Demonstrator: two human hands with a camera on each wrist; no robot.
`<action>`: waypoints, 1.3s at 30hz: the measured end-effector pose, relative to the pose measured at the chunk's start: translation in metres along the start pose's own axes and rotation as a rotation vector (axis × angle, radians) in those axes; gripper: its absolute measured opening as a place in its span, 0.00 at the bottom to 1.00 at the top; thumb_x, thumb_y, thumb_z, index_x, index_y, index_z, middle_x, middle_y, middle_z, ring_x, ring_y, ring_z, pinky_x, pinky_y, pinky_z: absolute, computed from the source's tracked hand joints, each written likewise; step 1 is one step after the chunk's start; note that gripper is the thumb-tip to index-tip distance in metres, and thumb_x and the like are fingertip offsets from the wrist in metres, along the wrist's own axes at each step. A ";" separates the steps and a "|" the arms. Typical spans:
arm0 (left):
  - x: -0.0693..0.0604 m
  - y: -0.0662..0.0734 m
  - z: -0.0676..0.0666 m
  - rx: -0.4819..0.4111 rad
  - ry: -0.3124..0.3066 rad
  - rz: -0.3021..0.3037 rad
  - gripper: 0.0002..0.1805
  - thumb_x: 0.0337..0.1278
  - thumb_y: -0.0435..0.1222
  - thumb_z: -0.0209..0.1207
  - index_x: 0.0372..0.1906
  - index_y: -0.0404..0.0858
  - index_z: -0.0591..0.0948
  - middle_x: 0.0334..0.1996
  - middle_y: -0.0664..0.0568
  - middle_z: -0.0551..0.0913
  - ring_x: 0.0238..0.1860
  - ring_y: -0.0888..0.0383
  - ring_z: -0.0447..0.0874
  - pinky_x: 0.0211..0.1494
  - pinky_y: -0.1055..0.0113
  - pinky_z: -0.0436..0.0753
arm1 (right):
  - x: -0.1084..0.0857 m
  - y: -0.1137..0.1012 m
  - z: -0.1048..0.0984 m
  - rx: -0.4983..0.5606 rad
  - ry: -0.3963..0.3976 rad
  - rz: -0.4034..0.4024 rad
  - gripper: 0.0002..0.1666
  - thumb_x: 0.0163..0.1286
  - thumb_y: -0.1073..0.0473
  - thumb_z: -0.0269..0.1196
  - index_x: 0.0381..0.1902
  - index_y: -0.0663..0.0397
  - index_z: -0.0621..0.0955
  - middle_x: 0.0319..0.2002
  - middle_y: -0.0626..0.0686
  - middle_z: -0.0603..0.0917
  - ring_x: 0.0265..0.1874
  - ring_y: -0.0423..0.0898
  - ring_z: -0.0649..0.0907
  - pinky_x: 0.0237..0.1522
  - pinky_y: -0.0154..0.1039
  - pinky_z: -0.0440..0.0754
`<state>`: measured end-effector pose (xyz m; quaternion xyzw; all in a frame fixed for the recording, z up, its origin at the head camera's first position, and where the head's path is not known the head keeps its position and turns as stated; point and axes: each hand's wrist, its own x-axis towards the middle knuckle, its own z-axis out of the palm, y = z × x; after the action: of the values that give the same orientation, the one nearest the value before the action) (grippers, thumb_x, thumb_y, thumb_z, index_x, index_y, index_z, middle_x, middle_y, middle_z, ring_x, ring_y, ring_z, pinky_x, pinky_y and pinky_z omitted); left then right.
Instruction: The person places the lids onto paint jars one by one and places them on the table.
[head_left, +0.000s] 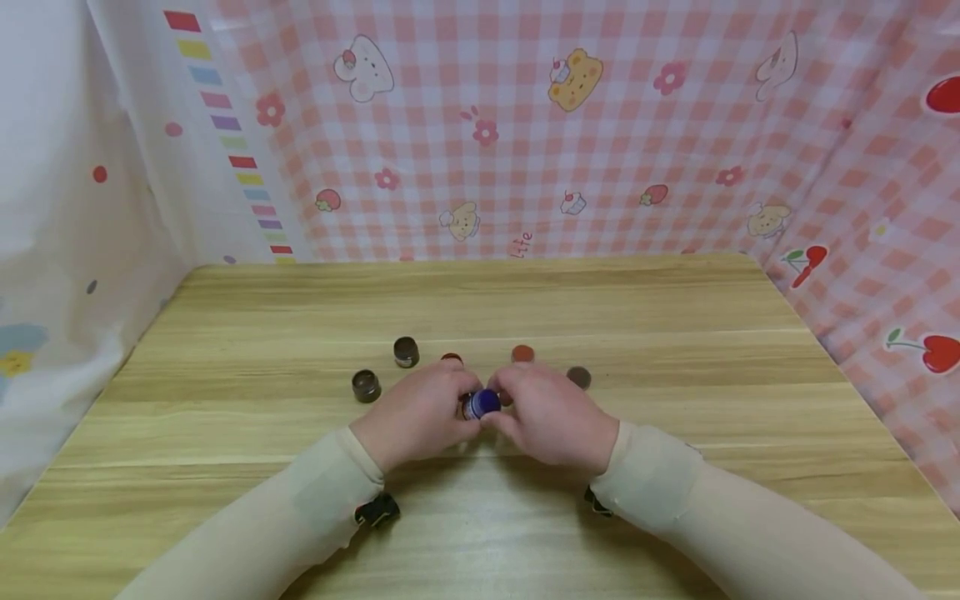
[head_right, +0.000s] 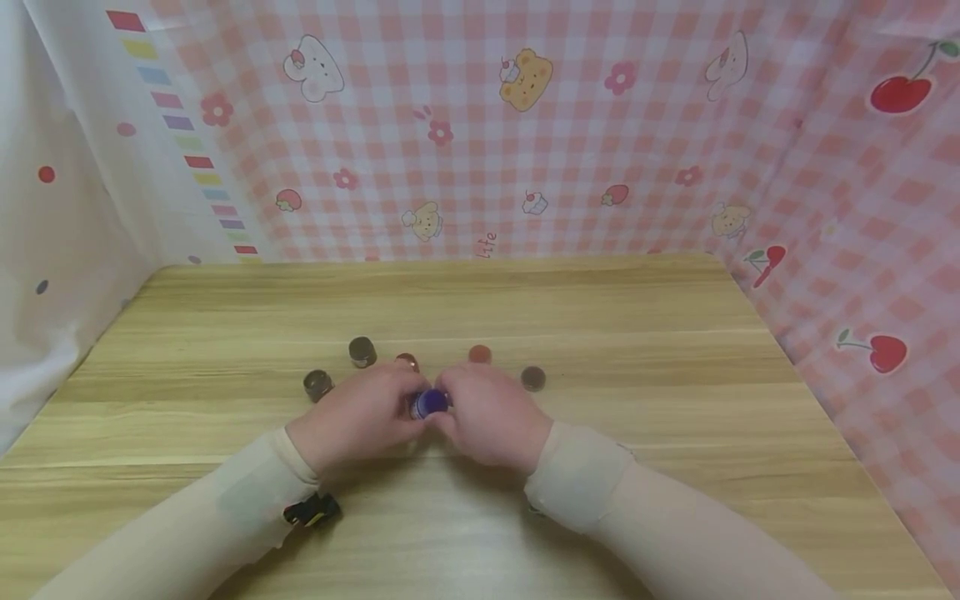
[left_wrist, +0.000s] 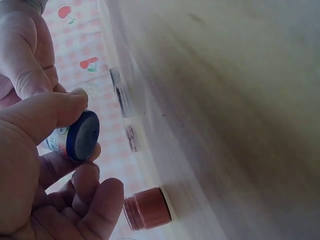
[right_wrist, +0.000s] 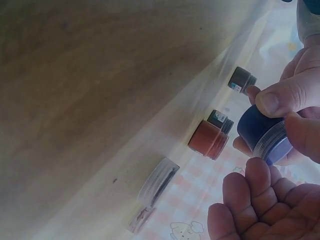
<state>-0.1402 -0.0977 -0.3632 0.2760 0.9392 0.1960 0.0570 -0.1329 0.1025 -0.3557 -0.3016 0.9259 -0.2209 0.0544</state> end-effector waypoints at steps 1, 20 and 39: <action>0.000 0.000 0.000 0.007 0.002 -0.001 0.08 0.59 0.42 0.71 0.39 0.44 0.86 0.34 0.57 0.78 0.33 0.60 0.74 0.40 0.66 0.77 | 0.000 0.000 0.000 0.005 0.002 0.000 0.15 0.73 0.50 0.70 0.50 0.52 0.84 0.42 0.46 0.88 0.40 0.41 0.84 0.48 0.44 0.83; -0.006 -0.012 -0.005 0.024 0.025 -0.097 0.09 0.58 0.41 0.72 0.39 0.46 0.84 0.37 0.56 0.80 0.35 0.60 0.78 0.43 0.63 0.81 | -0.005 0.013 -0.016 0.082 0.056 0.070 0.26 0.77 0.50 0.65 0.62 0.63 0.82 0.58 0.59 0.87 0.55 0.53 0.87 0.58 0.52 0.85; -0.008 -0.025 -0.010 0.090 -0.052 -0.184 0.11 0.59 0.40 0.72 0.42 0.44 0.83 0.32 0.56 0.82 0.31 0.58 0.77 0.37 0.64 0.77 | -0.013 0.073 -0.045 -0.094 0.192 0.255 0.34 0.81 0.47 0.58 0.71 0.69 0.74 0.76 0.70 0.68 0.78 0.68 0.65 0.79 0.63 0.61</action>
<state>-0.1474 -0.1244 -0.3641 0.1958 0.9667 0.1403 0.0866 -0.1723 0.1795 -0.3485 -0.1617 0.9669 -0.1965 -0.0209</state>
